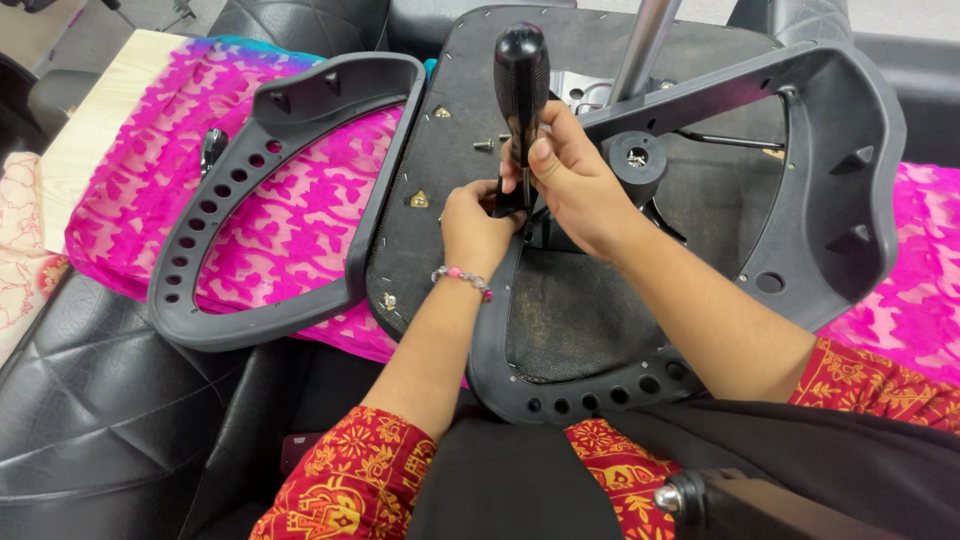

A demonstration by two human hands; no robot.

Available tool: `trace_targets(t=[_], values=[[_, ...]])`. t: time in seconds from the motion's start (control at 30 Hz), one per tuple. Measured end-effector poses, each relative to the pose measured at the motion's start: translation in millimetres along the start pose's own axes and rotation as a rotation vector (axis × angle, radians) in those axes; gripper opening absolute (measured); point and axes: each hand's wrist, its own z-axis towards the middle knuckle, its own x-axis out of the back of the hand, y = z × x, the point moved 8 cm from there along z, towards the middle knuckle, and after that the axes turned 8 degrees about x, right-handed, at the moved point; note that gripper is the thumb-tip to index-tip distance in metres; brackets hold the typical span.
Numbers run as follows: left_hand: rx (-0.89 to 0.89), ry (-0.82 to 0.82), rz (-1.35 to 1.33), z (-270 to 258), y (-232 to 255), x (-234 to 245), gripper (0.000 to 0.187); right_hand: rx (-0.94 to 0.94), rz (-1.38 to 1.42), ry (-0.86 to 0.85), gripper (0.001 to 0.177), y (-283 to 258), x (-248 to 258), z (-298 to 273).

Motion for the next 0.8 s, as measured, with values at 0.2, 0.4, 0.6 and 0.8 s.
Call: trace_targets(t=[0.2, 0.4, 0.6, 0.8], values=[[-0.085, 0.209, 0.145, -24.8, 25.8, 7.8, 0.034, 0.053, -0.008, 0.051, 0.032, 0.2, 6.5, 1.9], [-0.193, 0.331, -0.087, -54.4, 51.7, 19.7, 0.047, 0.009, -0.010, 0.030, 0.030, 8.6, 7.8, -1.9], [-0.292, 0.403, -0.207, -81.0, 74.9, 23.6, 0.033, 0.006, -0.199, 0.060, 0.039, 6.3, 11.6, -3.9], [-0.181, 0.218, -0.444, -55.5, 55.3, 11.0, 0.017, 0.035, -0.239, 0.031, 0.045, 5.5, 8.0, -4.6]])
